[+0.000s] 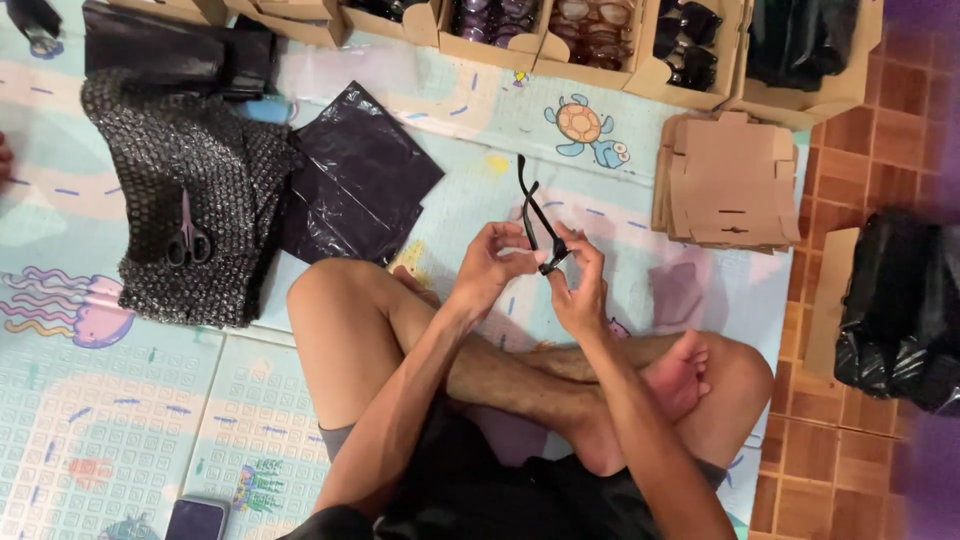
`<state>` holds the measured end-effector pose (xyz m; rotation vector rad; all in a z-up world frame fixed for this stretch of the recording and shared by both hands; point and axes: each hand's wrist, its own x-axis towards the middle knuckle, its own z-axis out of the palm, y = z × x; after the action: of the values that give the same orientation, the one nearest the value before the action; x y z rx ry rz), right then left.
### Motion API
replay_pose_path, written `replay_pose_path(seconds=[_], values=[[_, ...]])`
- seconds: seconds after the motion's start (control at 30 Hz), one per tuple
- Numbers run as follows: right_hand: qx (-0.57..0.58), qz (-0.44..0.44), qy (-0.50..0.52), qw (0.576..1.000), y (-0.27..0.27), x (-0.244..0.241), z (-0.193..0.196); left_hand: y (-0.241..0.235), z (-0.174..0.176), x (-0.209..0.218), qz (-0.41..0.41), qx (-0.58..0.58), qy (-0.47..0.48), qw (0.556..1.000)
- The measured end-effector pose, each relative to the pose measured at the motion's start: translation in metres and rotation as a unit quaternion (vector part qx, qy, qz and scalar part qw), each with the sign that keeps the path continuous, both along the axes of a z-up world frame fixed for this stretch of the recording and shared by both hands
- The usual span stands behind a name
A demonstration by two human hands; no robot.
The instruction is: The person sits on a floor mat and assembles a pair of black sunglasses by hand. They attach the temples to the frame, adjust the hinges, and inspect the assembled glasses. Cardboard boxes containing other sunglasses and packaging materials are visible nearby.
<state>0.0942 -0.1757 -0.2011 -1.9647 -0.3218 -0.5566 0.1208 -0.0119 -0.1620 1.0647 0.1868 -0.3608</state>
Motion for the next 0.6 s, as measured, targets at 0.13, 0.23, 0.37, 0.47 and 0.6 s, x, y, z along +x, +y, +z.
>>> replay_pose_path(seconds=[0.13, 0.23, 0.37, 0.47, 0.6], values=[[-0.024, -0.005, -0.033, 0.999, 0.000, 0.003, 0.001, -0.010, -0.007, -0.001, -0.071, 0.036, -0.041, 0.996], [-0.005, 0.011, -0.039, 0.999, -0.003, 0.002, 0.000, -0.012, 0.002, -0.003, -0.061, 0.037, -0.030, 0.997], [-0.019, 0.019, -0.058, 0.998, -0.001, -0.001, 0.002, -0.018, -0.011, -0.010, -0.076, -0.021, 0.072, 0.994], [-0.031, 0.026, -0.069, 0.997, 0.000, -0.002, 0.008, -0.020, -0.018, -0.012, -0.075, -0.039, 0.091, 0.992], [0.023, 0.047, -0.058, 0.997, 0.005, -0.007, 0.008, -0.010, 0.000, -0.014, -0.084, 0.037, 0.091, 0.992]])
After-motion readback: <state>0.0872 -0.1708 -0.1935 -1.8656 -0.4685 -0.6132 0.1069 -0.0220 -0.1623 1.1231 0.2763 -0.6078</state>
